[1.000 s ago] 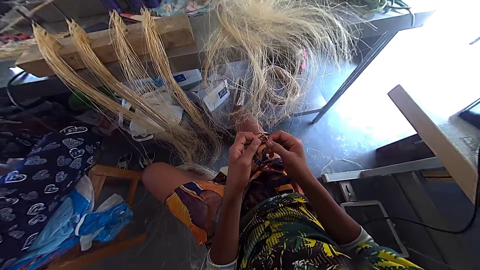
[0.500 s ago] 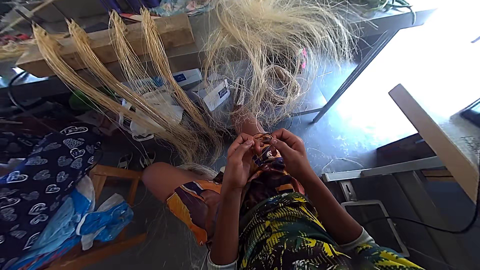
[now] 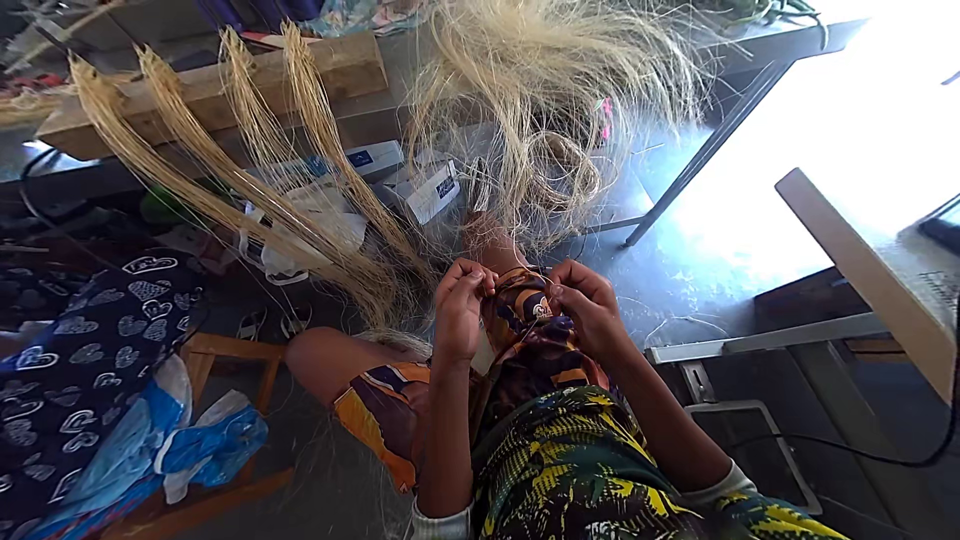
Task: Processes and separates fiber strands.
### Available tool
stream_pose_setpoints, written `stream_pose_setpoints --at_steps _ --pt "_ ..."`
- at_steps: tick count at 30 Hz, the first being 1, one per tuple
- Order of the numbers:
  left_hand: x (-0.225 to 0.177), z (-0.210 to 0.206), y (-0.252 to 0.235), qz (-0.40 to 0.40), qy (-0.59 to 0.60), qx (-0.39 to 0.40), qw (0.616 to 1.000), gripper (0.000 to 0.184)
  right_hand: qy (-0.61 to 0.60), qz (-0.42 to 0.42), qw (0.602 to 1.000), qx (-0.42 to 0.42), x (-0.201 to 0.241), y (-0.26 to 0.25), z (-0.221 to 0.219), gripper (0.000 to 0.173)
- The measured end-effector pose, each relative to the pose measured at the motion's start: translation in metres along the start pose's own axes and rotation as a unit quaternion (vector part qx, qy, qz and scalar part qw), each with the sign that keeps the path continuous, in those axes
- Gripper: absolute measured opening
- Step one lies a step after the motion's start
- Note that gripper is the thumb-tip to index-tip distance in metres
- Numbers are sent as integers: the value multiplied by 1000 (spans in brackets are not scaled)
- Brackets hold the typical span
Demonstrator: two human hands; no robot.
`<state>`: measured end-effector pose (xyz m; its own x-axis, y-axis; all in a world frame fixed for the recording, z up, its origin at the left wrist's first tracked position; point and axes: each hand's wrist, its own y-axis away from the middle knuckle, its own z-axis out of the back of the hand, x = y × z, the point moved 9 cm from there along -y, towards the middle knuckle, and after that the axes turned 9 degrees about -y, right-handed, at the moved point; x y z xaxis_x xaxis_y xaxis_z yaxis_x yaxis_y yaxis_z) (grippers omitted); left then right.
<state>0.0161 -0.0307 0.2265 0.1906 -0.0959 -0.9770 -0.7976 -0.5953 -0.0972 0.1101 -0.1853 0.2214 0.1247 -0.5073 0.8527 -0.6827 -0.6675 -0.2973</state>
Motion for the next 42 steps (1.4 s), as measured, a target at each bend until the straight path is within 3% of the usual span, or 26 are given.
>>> stream_pose_setpoints --at_steps 4,12,14,18,23,27,30,34,37,42 --pt "-2 13 -10 -8 -2 -37 999 30 -2 6 1000 15 1 2 0 13" --pt "-4 73 -28 2 18 -205 978 29 -2 20 1000 23 3 4 5 13" --pt "-9 69 -26 -11 -45 -178 983 24 -2 21 1000 22 4 3 6 12" --pt "0 17 -11 3 -189 -17 982 25 -5 15 999 36 2 4 1 11" --pt "8 -42 7 24 -158 92 983 25 8 14 999 52 3 8 -8 11" --pt "-3 -52 18 -7 -107 68 992 16 74 35 992 101 0 11 -18 7" --pt "-5 -44 22 -36 -106 53 992 19 117 36 985 125 -2 10 -19 14" --pt "-7 -33 34 -49 -145 45 987 19 83 3 996 40 -8 -5 -6 20" --pt "-6 -30 39 -54 -157 40 985 17 48 -17 998 25 -11 -16 -14 18" --pt "-3 -24 42 -52 -175 25 983 16 125 12 991 -42 -6 -18 -15 12"
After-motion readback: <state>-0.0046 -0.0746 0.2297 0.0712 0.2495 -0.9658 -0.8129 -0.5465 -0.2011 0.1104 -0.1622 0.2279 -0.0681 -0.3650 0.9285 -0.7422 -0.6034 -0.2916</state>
